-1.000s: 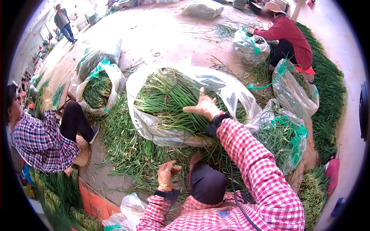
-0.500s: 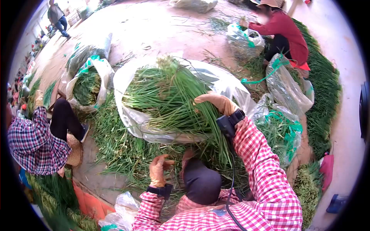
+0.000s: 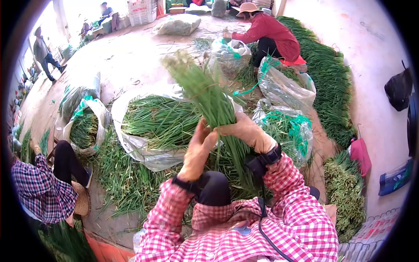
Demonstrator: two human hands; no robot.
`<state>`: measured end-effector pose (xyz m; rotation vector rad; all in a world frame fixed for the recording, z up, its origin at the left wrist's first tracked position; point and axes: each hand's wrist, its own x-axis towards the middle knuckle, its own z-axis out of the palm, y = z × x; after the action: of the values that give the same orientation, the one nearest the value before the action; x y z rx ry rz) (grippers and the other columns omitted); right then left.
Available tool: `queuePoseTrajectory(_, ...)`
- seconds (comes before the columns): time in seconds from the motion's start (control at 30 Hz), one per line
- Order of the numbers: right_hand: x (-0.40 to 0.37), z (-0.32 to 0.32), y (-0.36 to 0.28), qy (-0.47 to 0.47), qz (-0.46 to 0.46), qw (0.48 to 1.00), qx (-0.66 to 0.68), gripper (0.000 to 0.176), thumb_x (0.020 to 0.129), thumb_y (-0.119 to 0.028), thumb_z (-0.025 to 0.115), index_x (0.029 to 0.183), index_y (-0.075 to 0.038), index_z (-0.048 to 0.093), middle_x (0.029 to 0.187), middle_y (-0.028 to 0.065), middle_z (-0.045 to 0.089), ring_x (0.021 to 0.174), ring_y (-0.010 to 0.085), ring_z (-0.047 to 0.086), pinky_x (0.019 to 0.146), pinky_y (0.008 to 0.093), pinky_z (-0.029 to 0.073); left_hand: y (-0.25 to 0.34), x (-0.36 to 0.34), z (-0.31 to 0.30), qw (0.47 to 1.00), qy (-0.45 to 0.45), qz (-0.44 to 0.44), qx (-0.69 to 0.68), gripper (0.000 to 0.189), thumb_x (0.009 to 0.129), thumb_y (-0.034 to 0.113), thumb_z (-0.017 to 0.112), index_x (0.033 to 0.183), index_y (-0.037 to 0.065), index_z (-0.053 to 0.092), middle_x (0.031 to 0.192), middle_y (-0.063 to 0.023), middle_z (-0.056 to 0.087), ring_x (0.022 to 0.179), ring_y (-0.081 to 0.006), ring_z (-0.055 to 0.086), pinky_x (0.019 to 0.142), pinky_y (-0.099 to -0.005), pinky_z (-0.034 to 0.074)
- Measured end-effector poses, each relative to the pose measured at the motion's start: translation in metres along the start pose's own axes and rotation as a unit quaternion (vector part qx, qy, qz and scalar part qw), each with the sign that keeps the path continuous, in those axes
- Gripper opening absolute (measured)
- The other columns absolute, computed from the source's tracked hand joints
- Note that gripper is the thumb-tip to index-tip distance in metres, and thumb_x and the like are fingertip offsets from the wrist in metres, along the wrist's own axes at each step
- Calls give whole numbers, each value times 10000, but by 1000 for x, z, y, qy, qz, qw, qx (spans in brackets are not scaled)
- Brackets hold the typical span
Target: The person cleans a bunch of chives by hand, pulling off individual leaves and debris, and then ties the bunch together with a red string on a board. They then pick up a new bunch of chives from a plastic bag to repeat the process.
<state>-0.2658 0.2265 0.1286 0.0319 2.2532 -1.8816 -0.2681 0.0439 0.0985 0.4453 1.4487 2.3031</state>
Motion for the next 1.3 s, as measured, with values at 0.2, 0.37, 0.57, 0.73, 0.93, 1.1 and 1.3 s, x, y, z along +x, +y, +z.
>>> queuePoseTrajectory(0.2, -96, 19, -17, 199, -96, 957, -189, 955, 735, -279, 772, 1449, -7, 198, 1339, 191, 462, 1225, 254, 458, 1020, 339, 361, -43, -2, 56, 972, -59, -28, -226, 615, 813, 311, 736, 1291, 35, 467, 1196, -48, 567, 1077, -169, 549, 938, -319, 431)
queuePoseTrajectory(0.37, -157, 46, 54, 194, -95, 949, -230, 1022, 788, -208, 700, 1463, -13, -42, 1281, 254, 475, 1160, 326, 526, 946, 363, 438, -46, -31, 76, 975, -131, -68, -167, 488, 779, 189, 743, 1198, 14, 565, 1161, -99, 614, 1080, -209, 578, 964, -343, 437)
queuePoseTrajectory(0.57, -183, 30, 27, 40, -18, 963, -267, 795, 834, -424, 637, 1346, 70, 282, 912, 252, 615, 853, 388, 624, 743, 409, 504, -20, -47, 79, 986, -128, -102, -36, 348, 770, 7, 663, 1108, -34, 594, 944, -163, 676, 892, -273, 662, 842, -386, 529)
queuePoseTrajectory(0.73, -190, 22, 68, 3, -102, 973, 206, 424, 846, -323, 687, 1144, -44, 574, 822, -6, 586, 891, 98, 585, 735, 306, 494, 52, -54, 64, 926, -233, -132, 268, 412, 747, -4, 702, 1147, 22, 607, 1059, -66, 671, 946, -148, 615, 873, -308, 480)
queuePoseTrajectory(0.93, -201, 49, 87, 93, -70, 835, 537, 308, 864, -190, 651, 1135, -62, 578, 926, 36, 638, 862, 137, 626, 737, 307, 544, 15, -140, 49, 863, -197, -420, 203, 592, 704, -45, 741, 1255, 50, 547, 1179, -60, 624, 1046, -163, 580, 953, -312, 447)
queuePoseTrajectory(1.1, -198, 43, 145, 74, 20, 867, 492, 257, 865, -174, 619, 1060, -7, 620, 919, 71, 664, 791, 162, 629, 737, 294, 521, -43, -207, 48, 893, -115, -433, 55, 628, 690, -11, 726, 1273, 5, 494, 1167, -95, 603, 1011, -219, 595, 891, -341, 481)
queuePoseTrajectory(1.3, -151, 22, 204, 304, -39, 916, 259, 216, 822, -103, 647, 1016, -11, 659, 790, 60, 653, 626, 152, 582, 593, 273, 476, -81, -237, 39, 927, -63, -364, 58, 446, 861, 312, 655, 1173, 7, 565, 1002, -64, 650, 818, -157, 625, 732, -298, 520)
